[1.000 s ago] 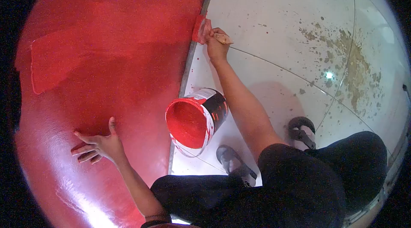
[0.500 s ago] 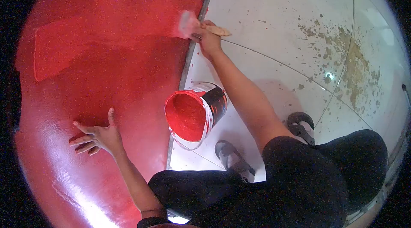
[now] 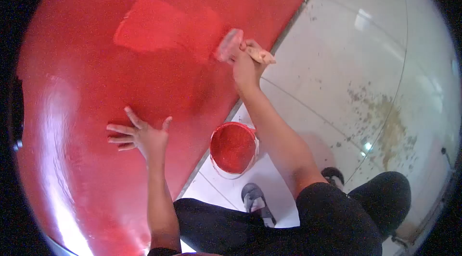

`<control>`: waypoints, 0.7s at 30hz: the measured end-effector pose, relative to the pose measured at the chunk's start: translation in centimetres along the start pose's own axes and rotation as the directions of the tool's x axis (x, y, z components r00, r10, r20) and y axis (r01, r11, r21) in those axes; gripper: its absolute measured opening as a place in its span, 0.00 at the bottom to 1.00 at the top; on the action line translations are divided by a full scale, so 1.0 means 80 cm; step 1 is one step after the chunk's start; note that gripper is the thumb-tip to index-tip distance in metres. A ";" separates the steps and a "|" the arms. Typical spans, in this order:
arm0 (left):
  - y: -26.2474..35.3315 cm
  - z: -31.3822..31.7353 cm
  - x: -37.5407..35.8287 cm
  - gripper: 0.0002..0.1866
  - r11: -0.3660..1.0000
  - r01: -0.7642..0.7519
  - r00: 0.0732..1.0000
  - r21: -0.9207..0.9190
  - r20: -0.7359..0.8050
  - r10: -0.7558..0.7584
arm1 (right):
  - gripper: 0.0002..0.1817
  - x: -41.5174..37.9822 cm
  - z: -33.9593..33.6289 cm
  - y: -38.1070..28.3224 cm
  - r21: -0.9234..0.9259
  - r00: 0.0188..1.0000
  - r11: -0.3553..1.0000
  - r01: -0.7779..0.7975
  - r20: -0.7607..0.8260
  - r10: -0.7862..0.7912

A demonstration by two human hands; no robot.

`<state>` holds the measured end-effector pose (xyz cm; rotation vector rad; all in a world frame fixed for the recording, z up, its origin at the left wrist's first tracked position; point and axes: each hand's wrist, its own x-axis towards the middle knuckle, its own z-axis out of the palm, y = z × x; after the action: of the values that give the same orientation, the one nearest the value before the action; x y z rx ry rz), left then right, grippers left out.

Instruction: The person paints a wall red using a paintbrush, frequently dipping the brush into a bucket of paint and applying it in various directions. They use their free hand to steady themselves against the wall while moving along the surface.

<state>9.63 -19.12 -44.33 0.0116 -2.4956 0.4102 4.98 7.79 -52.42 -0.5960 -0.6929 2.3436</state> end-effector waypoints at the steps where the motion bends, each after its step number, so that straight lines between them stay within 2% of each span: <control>1: 0.002 -0.007 0.002 0.68 0.999 0.033 0.999 -0.022 -0.008 -0.033 | 0.14 -0.010 0.037 -0.028 0.064 0.999 0.998 0.013 0.045 -0.016; 2: 0.003 -0.014 0.002 0.67 0.999 0.042 0.997 -0.019 0.061 -0.041 | 0.14 -0.018 0.073 -0.051 0.126 0.995 0.992 0.022 0.089 -0.033; 3: 0.004 -0.020 0.003 0.65 0.999 0.047 0.991 -0.018 0.128 -0.045 | 0.14 -0.025 0.106 -0.074 0.141 0.964 0.982 0.128 0.214 -0.156; 4: 0.004 -0.017 0.002 0.69 0.999 0.047 0.995 -0.024 0.086 -0.045 | 0.13 -0.030 0.135 -0.095 0.171 0.905 0.959 0.225 0.329 -0.271; 5: 0.002 -0.021 0.001 0.69 0.997 0.065 0.995 -0.044 0.081 -0.061 | 0.13 -0.036 0.164 -0.121 0.183 0.864 0.950 0.254 0.398 -0.308; 6: -0.002 -0.025 0.001 0.68 0.996 0.046 0.990 -0.071 0.138 -0.036 | 0.13 -0.044 0.190 -0.145 0.200 0.819 0.939 0.278 0.462 -0.341; 7: -0.006 -0.028 0.001 0.67 0.995 0.024 0.982 -0.094 0.191 -0.006 | 0.13 -0.050 0.213 -0.168 0.201 0.807 0.937 0.285 0.477 -0.347; 8: -0.005 -0.045 0.004 0.65 0.986 0.061 0.960 -0.156 0.278 -0.016 | 0.13 -0.055 0.232 -0.189 0.321 0.779 0.911 0.259 0.487 -0.393; 9: -0.006 -0.056 0.001 0.65 0.984 0.072 0.962 -0.166 0.272 -0.024 | 0.14 -0.057 0.243 -0.200 0.435 0.751 0.872 0.224 0.493 -0.439; 10: -0.008 -0.064 -0.001 0.64 0.977 0.050 0.961 -0.209 0.277 0.010 | 0.14 -0.059 0.250 -0.207 0.435 0.741 0.871 0.227 0.504 -0.444; 12: -0.014 -0.074 -0.006 0.63 0.966 0.032 0.961 -0.257 0.273 0.040 | 0.14 -0.062 0.261 -0.218 0.492 0.791 0.855 0.164 0.453 -0.412; 13: -0.018 -0.077 -0.010 0.62 0.956 -0.001 0.969 -0.294 0.235 0.073 | 0.14 -0.056 0.257 -0.209 0.492 0.783 0.855 0.164 0.462 -0.416; 15: -0.025 -0.084 -0.017 0.61 0.941 -0.023 0.978 -0.338 0.186 0.090 | 0.11 -0.029 0.231 -0.160 0.326 0.768 0.923 0.205 0.531 -0.358; 17: -0.028 -0.091 -0.019 0.58 0.905 -0.032 0.981 -0.424 0.159 0.109 | 0.09 -0.049 0.191 -0.114 0.323 0.877 0.945 0.046 0.440 -0.193; 18: -0.027 -0.096 -0.020 0.58 0.900 -0.019 0.984 -0.435 0.151 0.093 | 0.07 -0.046 0.165 -0.088 0.233 0.898 0.968 0.096 0.400 -0.185; 19: -0.026 -0.100 -0.021 0.58 0.878 -0.034 0.983 -0.478 0.142 0.115 | 0.07 -0.058 0.142 -0.073 0.232 0.911 0.967 0.104 0.367 -0.186; 20: -0.028 -0.105 -0.021 0.58 0.845 -0.039 0.985 -0.533 0.123 0.123 | 0.08 -0.057 0.092 -0.049 0.093 0.957 0.995 0.045 0.283 -0.070; 21: -0.027 -0.107 -0.023 0.58 0.834 -0.026 0.988 -0.551 0.112 0.104 | 0.09 -0.042 0.062 -0.031 0.121 0.969 0.993 0.009 0.244 -0.038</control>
<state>16.21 -18.85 -38.19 -0.2860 -2.6665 -0.3085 5.64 5.60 -46.38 -0.2447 -0.6588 2.4406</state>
